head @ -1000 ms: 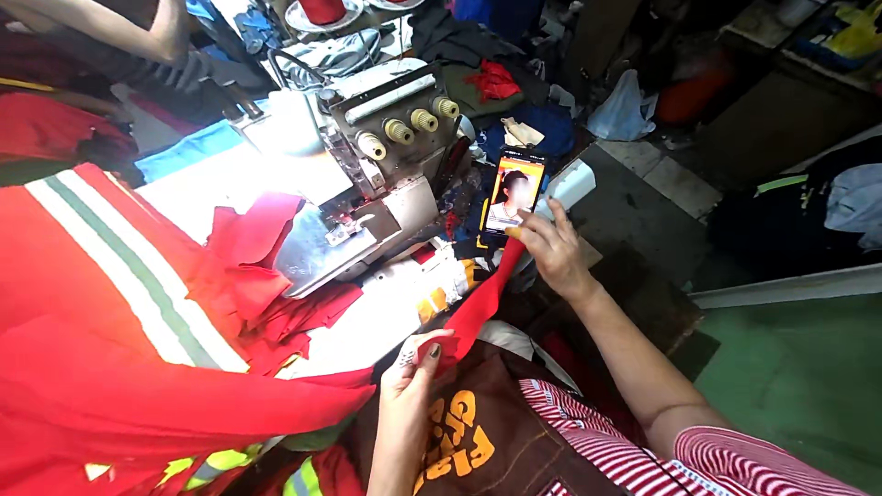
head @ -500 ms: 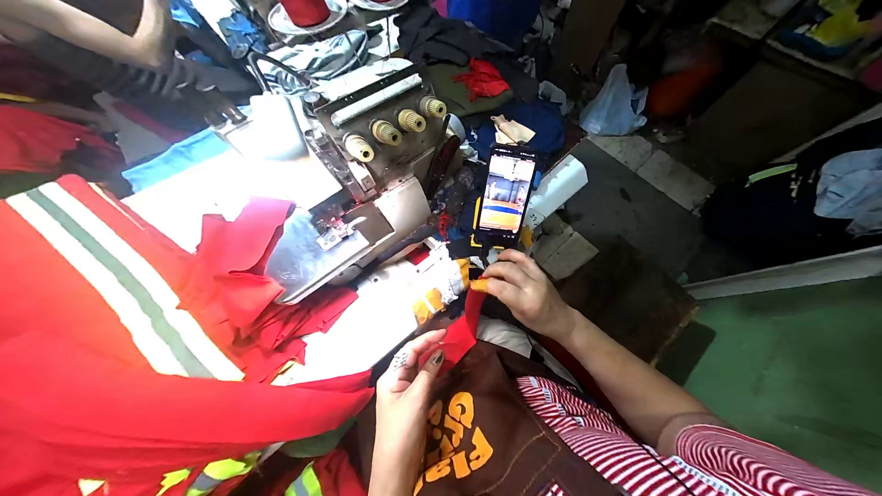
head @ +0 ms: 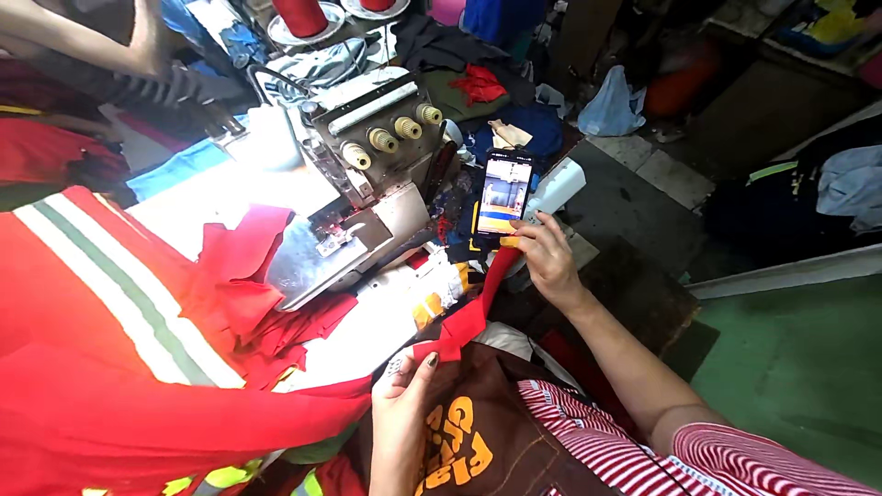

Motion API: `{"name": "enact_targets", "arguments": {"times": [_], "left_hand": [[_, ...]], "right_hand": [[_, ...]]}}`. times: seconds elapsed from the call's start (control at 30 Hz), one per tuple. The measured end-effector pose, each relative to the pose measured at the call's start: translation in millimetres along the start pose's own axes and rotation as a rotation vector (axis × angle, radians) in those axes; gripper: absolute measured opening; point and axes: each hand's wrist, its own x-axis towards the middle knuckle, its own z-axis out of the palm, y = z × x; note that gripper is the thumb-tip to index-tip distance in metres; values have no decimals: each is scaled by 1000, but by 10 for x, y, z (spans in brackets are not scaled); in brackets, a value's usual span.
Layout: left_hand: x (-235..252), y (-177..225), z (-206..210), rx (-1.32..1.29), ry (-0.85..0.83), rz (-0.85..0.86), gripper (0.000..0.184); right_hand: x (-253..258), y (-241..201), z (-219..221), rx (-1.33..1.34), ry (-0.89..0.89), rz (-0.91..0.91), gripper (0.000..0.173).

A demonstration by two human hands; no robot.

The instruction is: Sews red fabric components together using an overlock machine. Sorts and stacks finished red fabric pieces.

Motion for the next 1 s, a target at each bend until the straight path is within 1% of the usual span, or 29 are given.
{"name": "enact_targets", "arguments": {"times": [0.23, 0.33, 0.5, 0.6, 0.7, 0.77, 0.83, 0.9, 0.93, 1.0], "left_hand": [[0, -7, 18, 5, -18, -3, 11], [1, -1, 25, 28, 1, -1, 11], [9, 4, 35, 38, 2, -13, 12], [4, 8, 52, 33, -4, -19, 12], [2, -7, 43, 34, 5, -18, 13], [9, -10, 41, 8, 42, -21, 14], [35, -8, 40, -6, 101, -19, 15], [65, -13, 13, -15, 162, 2, 14], [80, -2, 7, -13, 203, 8, 12], [101, 38, 6, 1, 284, 23, 10]], "right_hand": [[-82, 113, 126, 14, -21, -24, 18], [-79, 119, 142, 11, -22, -46, 20], [-117, 168, 178, -12, -35, -74, 19], [-104, 165, 169, -14, -12, -90, 18], [-62, 70, 122, 8, 34, -92, 17], [-37, -54, 93, 68, 67, -65, 14], [-8, -247, 74, 216, 54, 0, 11], [12, -471, 62, 391, -32, 35, 12], [31, -584, 58, 460, -92, 14, 12], [92, -800, 48, 574, -208, -84, 13]]}}
